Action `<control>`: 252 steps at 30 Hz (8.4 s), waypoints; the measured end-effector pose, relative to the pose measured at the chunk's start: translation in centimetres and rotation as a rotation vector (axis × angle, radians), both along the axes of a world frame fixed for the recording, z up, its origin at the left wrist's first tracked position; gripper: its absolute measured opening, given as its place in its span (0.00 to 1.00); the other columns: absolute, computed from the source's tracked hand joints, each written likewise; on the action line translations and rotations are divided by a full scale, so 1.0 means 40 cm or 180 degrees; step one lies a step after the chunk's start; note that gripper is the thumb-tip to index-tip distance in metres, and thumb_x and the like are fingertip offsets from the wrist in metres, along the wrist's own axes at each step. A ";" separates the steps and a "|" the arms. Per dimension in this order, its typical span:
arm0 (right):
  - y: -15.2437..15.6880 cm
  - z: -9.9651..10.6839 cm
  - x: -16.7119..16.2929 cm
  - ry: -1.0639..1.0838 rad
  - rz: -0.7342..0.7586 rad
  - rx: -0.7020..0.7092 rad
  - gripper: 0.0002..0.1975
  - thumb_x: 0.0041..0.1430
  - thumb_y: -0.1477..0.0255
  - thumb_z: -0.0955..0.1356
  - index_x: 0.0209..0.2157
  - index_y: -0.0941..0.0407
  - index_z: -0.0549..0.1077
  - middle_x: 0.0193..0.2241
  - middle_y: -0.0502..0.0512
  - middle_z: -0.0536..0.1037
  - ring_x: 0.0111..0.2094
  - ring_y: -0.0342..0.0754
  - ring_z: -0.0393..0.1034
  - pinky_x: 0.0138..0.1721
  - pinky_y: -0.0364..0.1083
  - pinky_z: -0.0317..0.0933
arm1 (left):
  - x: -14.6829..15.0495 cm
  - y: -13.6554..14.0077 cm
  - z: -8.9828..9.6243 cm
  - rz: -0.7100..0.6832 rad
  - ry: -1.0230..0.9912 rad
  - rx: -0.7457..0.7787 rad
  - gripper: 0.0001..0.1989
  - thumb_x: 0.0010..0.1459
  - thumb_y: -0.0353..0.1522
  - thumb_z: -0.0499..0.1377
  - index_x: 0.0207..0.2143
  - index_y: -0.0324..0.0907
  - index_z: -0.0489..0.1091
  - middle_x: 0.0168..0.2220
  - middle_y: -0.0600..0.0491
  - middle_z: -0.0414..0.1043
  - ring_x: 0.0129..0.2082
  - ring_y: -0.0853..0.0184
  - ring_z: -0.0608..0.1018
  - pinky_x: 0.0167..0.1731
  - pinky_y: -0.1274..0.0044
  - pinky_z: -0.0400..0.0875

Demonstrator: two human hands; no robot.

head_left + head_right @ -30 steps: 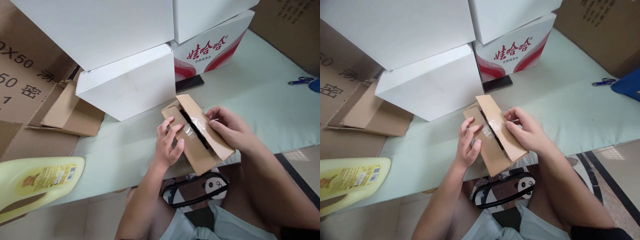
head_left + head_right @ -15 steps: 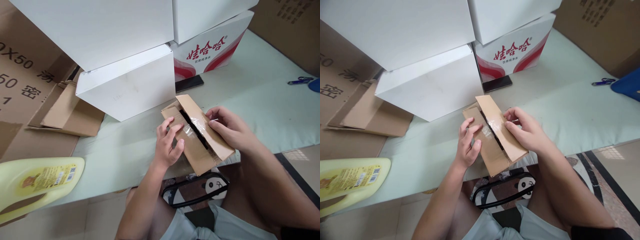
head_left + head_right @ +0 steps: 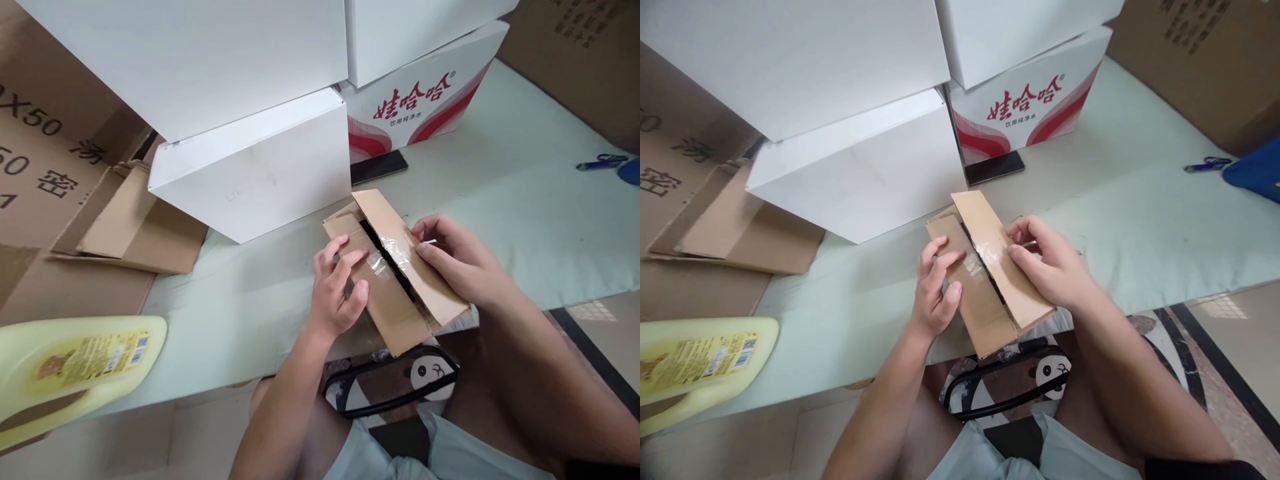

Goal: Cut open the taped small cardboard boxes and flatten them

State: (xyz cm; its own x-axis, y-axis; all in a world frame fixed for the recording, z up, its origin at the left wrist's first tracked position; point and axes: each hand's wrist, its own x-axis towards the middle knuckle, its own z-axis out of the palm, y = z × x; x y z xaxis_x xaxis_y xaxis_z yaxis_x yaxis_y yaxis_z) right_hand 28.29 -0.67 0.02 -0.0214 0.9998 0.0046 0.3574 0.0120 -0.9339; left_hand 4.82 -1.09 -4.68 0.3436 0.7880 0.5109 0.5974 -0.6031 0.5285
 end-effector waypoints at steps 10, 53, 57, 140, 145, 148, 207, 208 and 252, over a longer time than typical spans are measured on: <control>-0.004 0.010 -0.035 0.0302 -0.0123 -0.0038 0.07 0.57 0.66 0.68 0.37 0.52 0.68 0.31 0.50 0.69 0.29 0.45 0.63 0.29 0.47 0.56 | -0.003 -0.001 -0.014 -0.0069 -0.0227 0.0102 0.20 0.71 0.39 0.48 0.58 0.45 0.68 0.64 0.41 0.63 0.64 0.52 0.69 0.63 0.61 0.66; -0.008 0.006 -0.028 0.0267 -0.0052 -0.0104 0.09 0.58 0.63 0.68 0.38 0.52 0.67 0.34 0.52 0.69 0.33 0.48 0.64 0.33 0.49 0.57 | -0.007 0.004 -0.014 0.0005 -0.0092 0.0082 0.23 0.73 0.45 0.43 0.57 0.46 0.69 0.63 0.42 0.63 0.63 0.53 0.70 0.63 0.60 0.68; -0.007 0.003 -0.029 0.0246 -0.0066 -0.0093 0.10 0.58 0.63 0.67 0.39 0.52 0.68 0.34 0.52 0.69 0.33 0.48 0.64 0.33 0.49 0.57 | -0.006 0.005 -0.018 -0.0038 -0.0230 0.0128 0.21 0.73 0.44 0.45 0.57 0.46 0.68 0.63 0.42 0.64 0.63 0.53 0.70 0.63 0.61 0.66; -0.013 0.006 -0.034 0.0279 -0.0126 -0.0082 0.08 0.58 0.66 0.67 0.39 0.51 0.68 0.33 0.50 0.69 0.29 0.46 0.62 0.30 0.48 0.55 | -0.006 0.004 -0.022 -0.0076 -0.0281 0.0077 0.21 0.73 0.43 0.45 0.58 0.46 0.68 0.64 0.42 0.63 0.64 0.52 0.69 0.63 0.59 0.67; -0.014 0.004 -0.040 0.0375 -0.0158 -0.0087 0.09 0.56 0.65 0.67 0.39 0.51 0.68 0.34 0.51 0.69 0.29 0.46 0.63 0.30 0.48 0.56 | -0.005 0.004 -0.020 -0.0066 -0.0279 0.0123 0.21 0.73 0.43 0.45 0.58 0.46 0.68 0.63 0.43 0.63 0.64 0.53 0.69 0.63 0.61 0.67; -0.015 0.003 -0.040 0.0476 -0.0154 -0.0058 0.08 0.57 0.66 0.67 0.39 0.51 0.67 0.34 0.51 0.69 0.31 0.47 0.64 0.32 0.48 0.58 | -0.007 0.003 -0.018 -0.0053 -0.0226 0.0106 0.21 0.73 0.44 0.44 0.58 0.46 0.67 0.63 0.43 0.63 0.64 0.52 0.70 0.63 0.60 0.67; -0.016 -0.025 -0.038 0.0922 -0.0206 -0.0076 0.09 0.58 0.67 0.67 0.41 0.51 0.70 0.35 0.50 0.67 0.33 0.47 0.62 0.35 0.49 0.55 | -0.004 0.005 -0.022 -0.0069 -0.0279 0.0199 0.21 0.74 0.43 0.43 0.58 0.45 0.68 0.63 0.43 0.63 0.63 0.54 0.69 0.63 0.61 0.67; -0.016 -0.025 -0.038 0.0915 -0.0210 -0.0077 0.09 0.58 0.67 0.67 0.41 0.51 0.70 0.35 0.50 0.67 0.33 0.47 0.62 0.35 0.49 0.55 | -0.004 0.004 -0.022 -0.0068 -0.0274 0.0202 0.21 0.74 0.43 0.43 0.58 0.45 0.68 0.63 0.43 0.63 0.63 0.55 0.69 0.63 0.61 0.67; -0.023 -0.020 -0.039 0.0796 -0.0197 -0.0087 0.06 0.61 0.69 0.66 0.41 0.51 0.68 0.33 0.51 0.67 0.30 0.47 0.62 0.29 0.48 0.56 | -0.009 0.002 -0.017 -0.0066 -0.0157 0.0168 0.21 0.73 0.43 0.43 0.58 0.47 0.67 0.63 0.43 0.64 0.64 0.55 0.70 0.62 0.61 0.68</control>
State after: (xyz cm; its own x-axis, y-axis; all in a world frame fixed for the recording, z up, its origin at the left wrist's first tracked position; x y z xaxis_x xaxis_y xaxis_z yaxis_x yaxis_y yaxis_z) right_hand 26.73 -1.61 -0.79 0.0383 0.9990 -0.0251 0.1147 -0.0293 -0.9930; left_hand 4.48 -1.00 -5.36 0.3329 0.7524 0.5683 0.5586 -0.6430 0.5240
